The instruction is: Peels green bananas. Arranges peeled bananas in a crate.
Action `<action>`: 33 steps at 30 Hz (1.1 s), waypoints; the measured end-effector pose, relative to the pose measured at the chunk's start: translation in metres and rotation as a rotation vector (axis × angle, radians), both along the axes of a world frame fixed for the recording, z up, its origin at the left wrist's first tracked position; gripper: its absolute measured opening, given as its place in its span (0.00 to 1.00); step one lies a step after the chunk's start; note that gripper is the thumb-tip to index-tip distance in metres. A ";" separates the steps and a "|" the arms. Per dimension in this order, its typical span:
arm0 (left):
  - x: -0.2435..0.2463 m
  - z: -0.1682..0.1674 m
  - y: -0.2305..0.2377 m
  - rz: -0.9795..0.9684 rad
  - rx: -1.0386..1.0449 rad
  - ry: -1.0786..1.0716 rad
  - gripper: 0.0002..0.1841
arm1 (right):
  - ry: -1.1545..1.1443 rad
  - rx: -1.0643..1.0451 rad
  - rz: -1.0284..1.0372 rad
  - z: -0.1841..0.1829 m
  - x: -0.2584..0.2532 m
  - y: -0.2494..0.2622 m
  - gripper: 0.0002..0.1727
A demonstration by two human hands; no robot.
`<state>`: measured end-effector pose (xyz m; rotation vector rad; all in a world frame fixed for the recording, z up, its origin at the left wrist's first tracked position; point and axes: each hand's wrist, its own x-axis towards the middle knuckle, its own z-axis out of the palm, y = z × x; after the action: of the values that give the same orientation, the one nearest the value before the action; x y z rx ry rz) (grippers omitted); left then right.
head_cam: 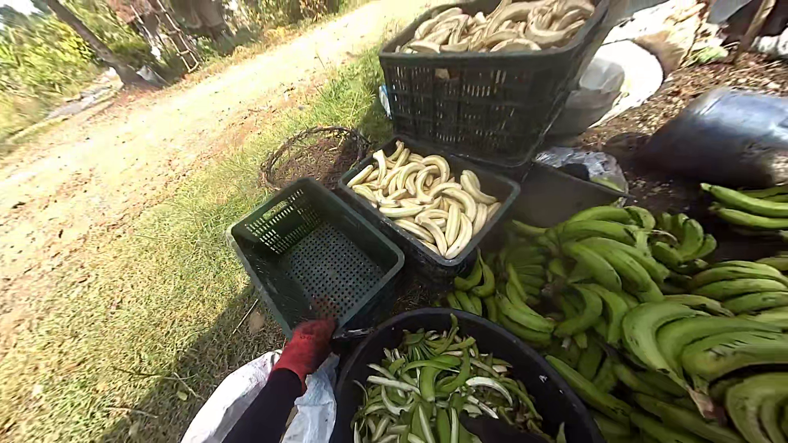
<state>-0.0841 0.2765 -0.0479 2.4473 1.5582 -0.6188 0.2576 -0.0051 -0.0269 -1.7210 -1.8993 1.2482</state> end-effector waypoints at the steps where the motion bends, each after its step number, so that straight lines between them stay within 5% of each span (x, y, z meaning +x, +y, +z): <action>1: -0.004 -0.003 -0.007 -0.020 0.001 -0.003 0.27 | -0.040 0.007 -0.011 -0.003 0.003 -0.006 0.33; 10: 0.025 0.009 -0.056 0.294 0.109 -0.141 0.32 | -0.263 0.036 -0.295 -0.011 0.046 0.000 0.32; 14: 0.015 0.027 -0.105 0.467 0.179 -0.351 0.27 | -0.228 0.057 -0.327 -0.028 0.045 0.000 0.32; 16: 0.005 0.030 -0.122 0.579 0.138 -0.552 0.27 | -0.174 0.009 -0.291 -0.033 0.040 -0.002 0.30; 20: 0.017 0.061 -0.168 0.825 -0.031 -1.296 0.24 | -0.013 -0.139 -0.288 -0.025 0.023 -0.006 0.27; 23: 0.022 0.099 -0.208 0.769 -0.203 -1.468 0.27 | 0.027 -0.209 -0.398 -0.060 0.002 0.004 0.27; 28: 0.005 0.105 -0.231 0.630 -0.228 -1.866 0.27 | -0.084 -0.136 -0.508 -0.115 -0.063 0.054 0.32; 33: 0.014 0.114 -0.218 0.634 -0.295 -1.909 0.25 | -0.350 -0.219 -0.599 -0.153 -0.110 0.094 0.50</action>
<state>-0.0703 0.0586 0.0665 1.0319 0.9143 1.1619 0.1473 0.0892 -0.1799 -2.5077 -1.2499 0.9866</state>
